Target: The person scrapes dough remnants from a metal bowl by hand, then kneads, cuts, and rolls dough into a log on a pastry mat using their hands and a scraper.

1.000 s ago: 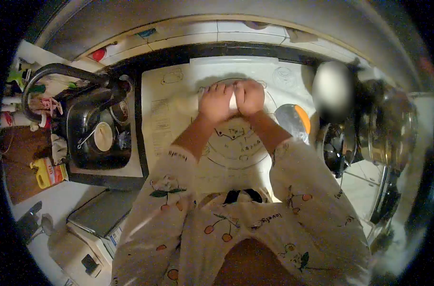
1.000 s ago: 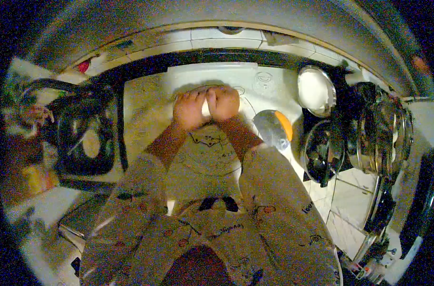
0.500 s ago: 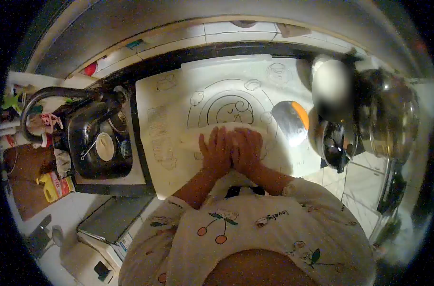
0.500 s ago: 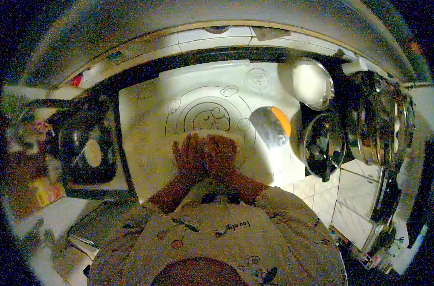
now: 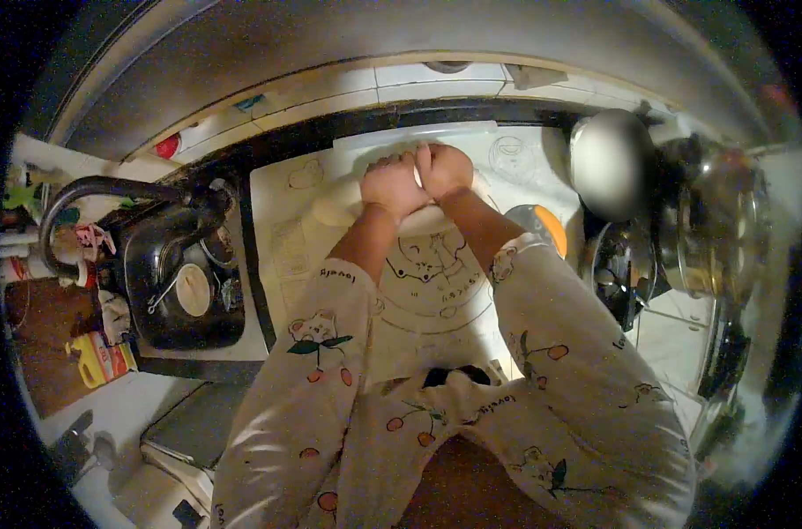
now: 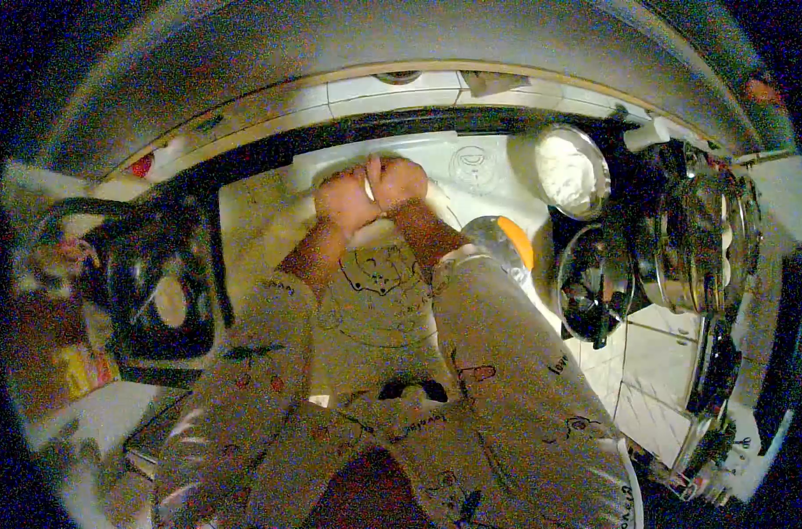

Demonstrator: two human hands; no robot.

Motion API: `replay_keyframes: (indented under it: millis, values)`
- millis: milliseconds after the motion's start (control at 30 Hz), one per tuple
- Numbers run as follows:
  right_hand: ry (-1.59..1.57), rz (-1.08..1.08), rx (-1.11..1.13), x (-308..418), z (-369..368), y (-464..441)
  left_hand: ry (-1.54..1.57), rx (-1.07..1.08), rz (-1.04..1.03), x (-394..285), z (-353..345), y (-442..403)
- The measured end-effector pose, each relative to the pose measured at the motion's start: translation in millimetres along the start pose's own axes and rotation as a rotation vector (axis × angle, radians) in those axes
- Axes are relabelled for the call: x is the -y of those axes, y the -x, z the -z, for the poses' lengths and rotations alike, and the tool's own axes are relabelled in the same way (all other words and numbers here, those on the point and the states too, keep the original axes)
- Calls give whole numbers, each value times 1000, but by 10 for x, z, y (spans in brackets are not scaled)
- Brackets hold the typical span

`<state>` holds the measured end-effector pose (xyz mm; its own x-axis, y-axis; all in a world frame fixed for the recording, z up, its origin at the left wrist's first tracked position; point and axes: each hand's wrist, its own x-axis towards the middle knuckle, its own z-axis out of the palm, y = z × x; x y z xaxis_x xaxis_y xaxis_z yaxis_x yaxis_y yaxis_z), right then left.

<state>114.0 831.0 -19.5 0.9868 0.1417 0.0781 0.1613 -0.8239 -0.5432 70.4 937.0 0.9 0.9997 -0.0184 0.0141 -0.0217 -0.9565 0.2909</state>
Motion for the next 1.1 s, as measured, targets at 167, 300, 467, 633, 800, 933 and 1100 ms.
replay_keyframes:
  millis: [167, 300, 467, 633, 800, 933, 1100]
  values:
    - [-236, 482, -253, -134, 273, 995, -15, -314, -195, -168, 76, 849]
    - [-311, 321, -201, -19, 518, 1775, 76, -284, -356, -302, 262, 1603]
    - [-237, 320, -292, 248, 501, 1859, 68, -170, -179, -324, 313, 1561]
    - [-152, 369, -280, 94, 359, 1869, -30, -417, -208, -232, -452, 1783]
    - [-109, 230, -208, -153, 69, 1087, -9, -353, -249, -144, -209, 1011]
    - [-150, -69, -133, 28, 53, 270, -45, -59, -117, -2, -199, 288]
    - [-8, 50, -47, 114, 86, 110, -28, 18, -34, -91, 21, 201]
